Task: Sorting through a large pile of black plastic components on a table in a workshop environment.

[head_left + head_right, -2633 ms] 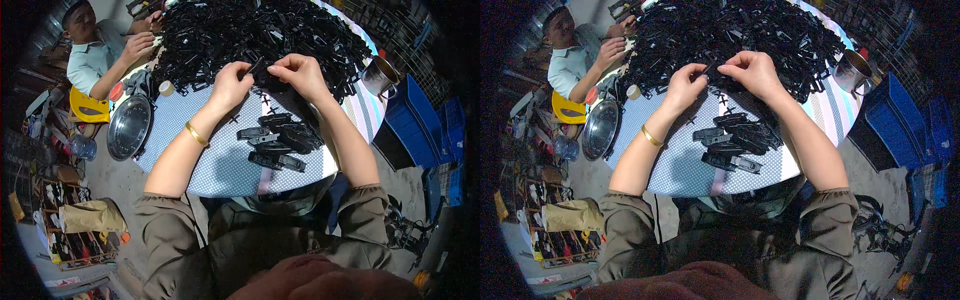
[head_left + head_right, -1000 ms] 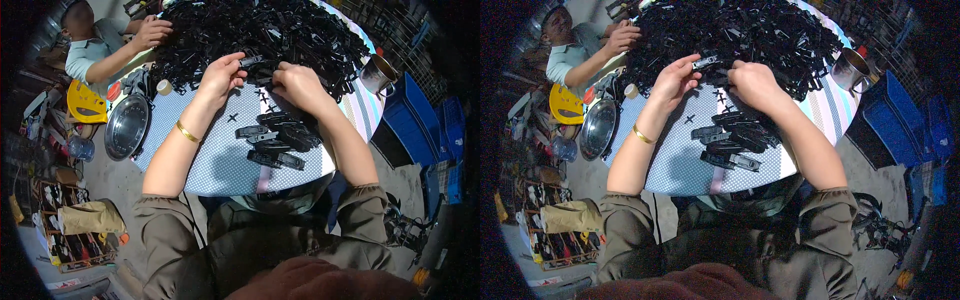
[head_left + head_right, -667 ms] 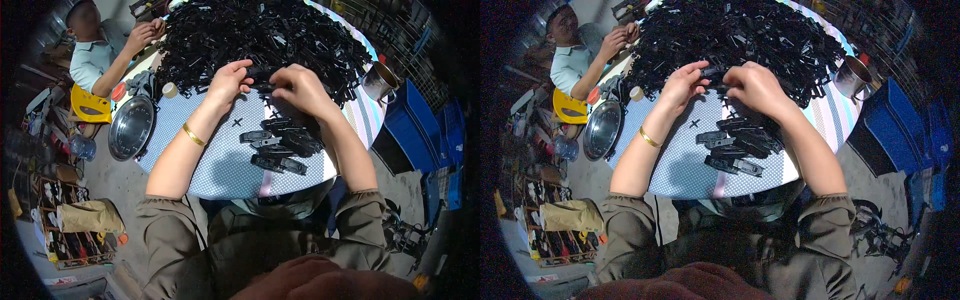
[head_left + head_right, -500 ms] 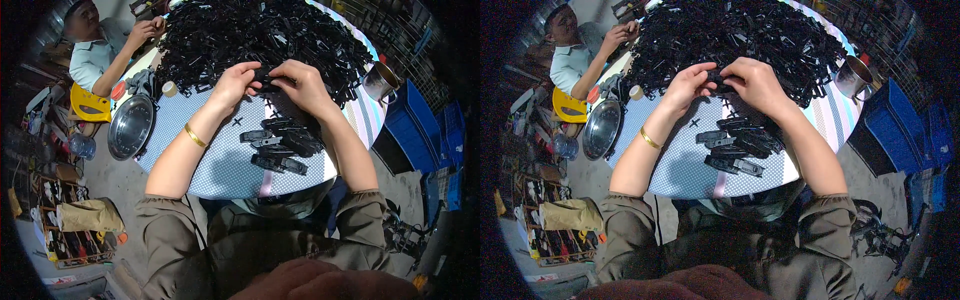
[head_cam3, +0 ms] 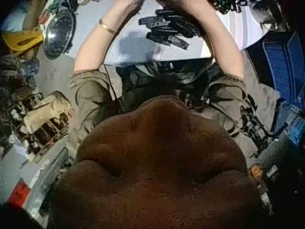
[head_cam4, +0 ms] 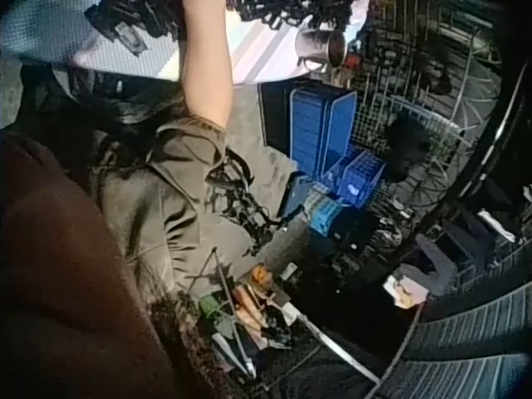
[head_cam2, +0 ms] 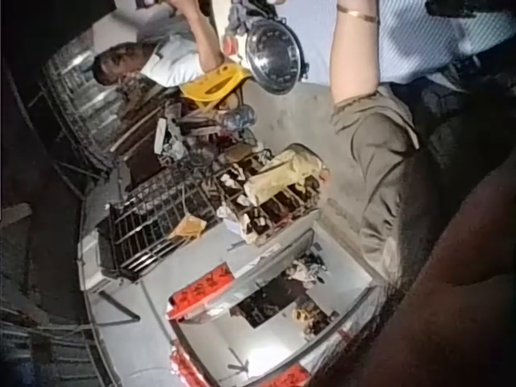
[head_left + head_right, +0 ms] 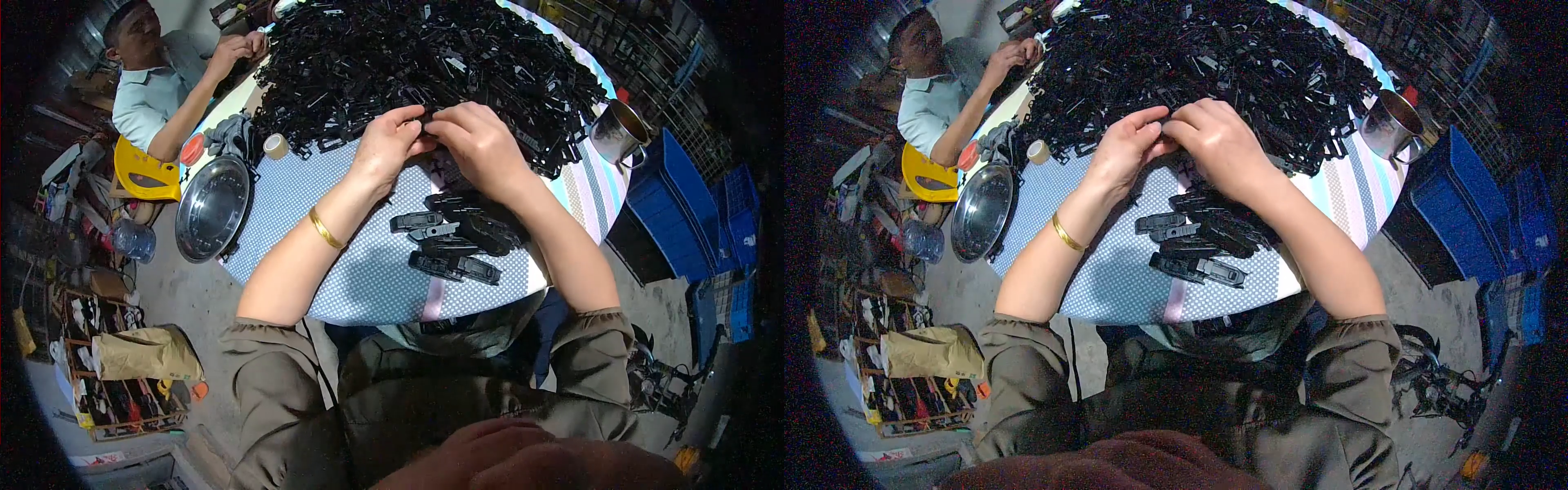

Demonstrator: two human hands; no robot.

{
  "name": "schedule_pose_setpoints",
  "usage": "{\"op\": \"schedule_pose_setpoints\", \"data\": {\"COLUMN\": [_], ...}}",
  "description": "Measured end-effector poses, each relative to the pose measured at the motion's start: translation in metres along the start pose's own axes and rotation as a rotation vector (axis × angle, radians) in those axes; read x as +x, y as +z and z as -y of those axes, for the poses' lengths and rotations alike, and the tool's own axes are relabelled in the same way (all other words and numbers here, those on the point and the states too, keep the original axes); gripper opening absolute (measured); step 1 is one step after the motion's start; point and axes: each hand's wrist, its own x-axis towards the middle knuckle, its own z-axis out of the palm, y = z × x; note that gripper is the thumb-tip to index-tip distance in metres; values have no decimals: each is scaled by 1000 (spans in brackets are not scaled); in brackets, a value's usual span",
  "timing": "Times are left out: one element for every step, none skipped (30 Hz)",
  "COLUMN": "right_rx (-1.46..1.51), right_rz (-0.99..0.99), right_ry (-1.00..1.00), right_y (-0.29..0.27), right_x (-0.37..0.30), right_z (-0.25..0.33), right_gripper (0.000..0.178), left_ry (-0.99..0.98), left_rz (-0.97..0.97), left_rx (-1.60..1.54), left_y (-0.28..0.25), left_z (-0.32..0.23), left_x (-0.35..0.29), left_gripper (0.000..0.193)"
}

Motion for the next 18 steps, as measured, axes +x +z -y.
{"op": "schedule_pose_setpoints", "data": {"right_rx": [1, -2, 0, 28, 55, 70, 68, 90, 114, 113, 122, 131, 130, 122, 114, 112, 105, 101], "right_rz": [-1, -13, -12, -65, -117, -124, -123, -120, -119, -120, -130, -140, -141, -148, -153, -153, -143, -133], "right_ry": [-15, -18, -18, -8, 2, -6, -4, -19, -36, -37, -35, -33, -34, -66, -98, -99, -138, -177], "right_y": [1, 0, 1, 1, 2, 0, 0, -1, 0, -1, -1, -1, -2, -3, -4, -3, -1, 0], "right_x": [1, 2, 2, 2, 3, 4, 4, 3, 3, 3, 3, 3, 3, 4, 4, 4, 2, 3], "right_z": [2, 3, 2, 1, 0, 0, -2, -3, -4, -5, -5, -5, -5, -4, -4, -5, -6, -5], "right_gripper": [25, 32, 32, 32, 32, 35, 35, 36, 37, 37, 37, 37, 37, 36, 36, 36, 36, 37], "left_ry": [-2, 48, 98, 117, 116, 107, 98, 80, 82, 92, 103, 104, 141, 178, 180, 201, 223, 224], "left_rz": [0, -14, -30, 7, 5, 8, 11, 26, 26, 19, 11, 11, 20, 29, 30, 8, -14, -16], "left_rx": [-1, 16, 34, -44, -44, 17, 78, 64, 65, 30, -5, -4, 54, 112, 112, 186, 261, 261], "left_y": [2, 4, 5, 3, 0, 0, 0, -2, -2, -2, -2, -2, -1, -1, -1, -1, 0, -1], "left_z": [1, 1, 1, 3, 3, -1, -3, -4, -3, -2, -2, -3, -4, -4, -4, -4, -4, -4], "left_x": [-1, -2, -3, 0, 0, -2, -3, -2, -2, -2, -2, -2, -3, -4, -4, -5, -5, -6], "left_gripper": [34, 36, 37, 42, 42, 43, 45, 47, 47, 47, 47, 47, 45, 44, 44, 41, 38, 38]}}
